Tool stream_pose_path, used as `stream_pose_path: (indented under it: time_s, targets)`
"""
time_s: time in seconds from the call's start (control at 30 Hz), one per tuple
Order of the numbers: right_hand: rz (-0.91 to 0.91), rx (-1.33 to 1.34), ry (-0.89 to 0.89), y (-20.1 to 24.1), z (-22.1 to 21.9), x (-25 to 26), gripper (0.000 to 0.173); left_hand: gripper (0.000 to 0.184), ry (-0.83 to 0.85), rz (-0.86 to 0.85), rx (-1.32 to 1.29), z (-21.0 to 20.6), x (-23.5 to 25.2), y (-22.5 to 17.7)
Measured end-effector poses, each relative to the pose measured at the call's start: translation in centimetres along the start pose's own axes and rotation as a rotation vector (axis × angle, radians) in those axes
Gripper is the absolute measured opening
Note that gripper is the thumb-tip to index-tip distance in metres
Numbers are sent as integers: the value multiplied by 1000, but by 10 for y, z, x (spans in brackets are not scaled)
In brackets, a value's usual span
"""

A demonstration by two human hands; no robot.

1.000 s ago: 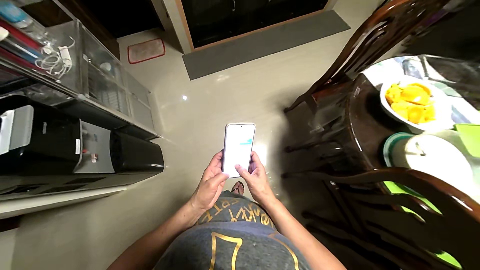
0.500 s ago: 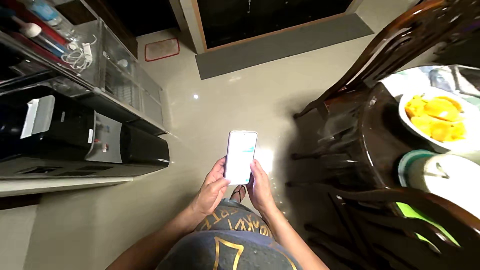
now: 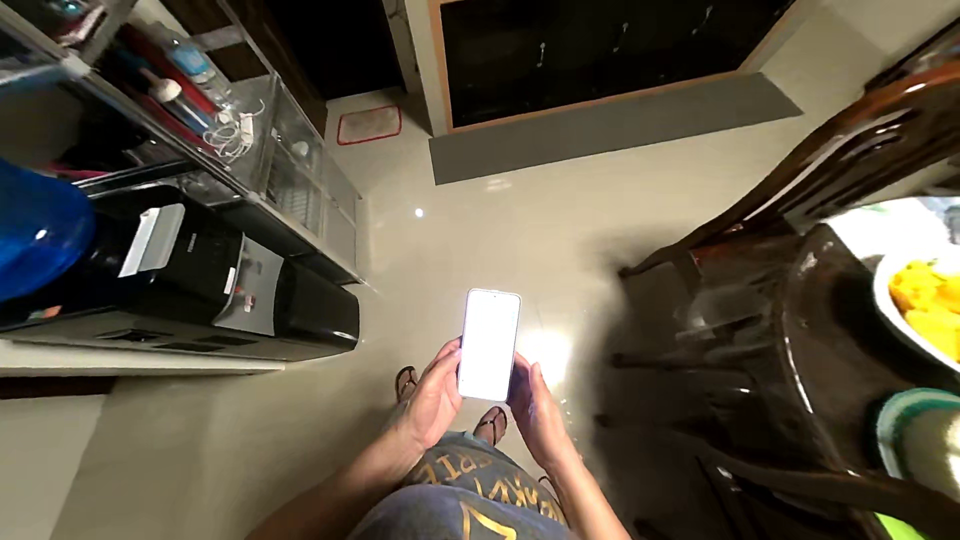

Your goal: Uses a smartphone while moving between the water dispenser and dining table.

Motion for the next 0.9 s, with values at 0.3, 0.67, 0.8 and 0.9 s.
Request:
stream_pose_path:
  time_s: [0.3,0.67,0.8,0.9]
  targets:
    - [-97,-205,-62,10,-33,54,80,45,42,-125,-44,48,14,-90]
    - [-207,-347,133,6,-155,150,74,47,-55,-321,-152,135,-10,-214]
    - [-216,-394,252,-4,-210,181,71,47,-89,-408,-163,160,-26,-257]
    - [-228,-411,315,-13,-248,201,70,45,-115,-465,-167,178,-40,-286]
Point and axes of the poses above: each hand's wrist, its own x-axis towards the middle knuckle, its own z-axis out of the back of the hand, y = z × x, the point moved 2 cm from there along x, towards the middle knuckle, and after that the axes turned 13 degrees about -x, right-handed, at the moved point
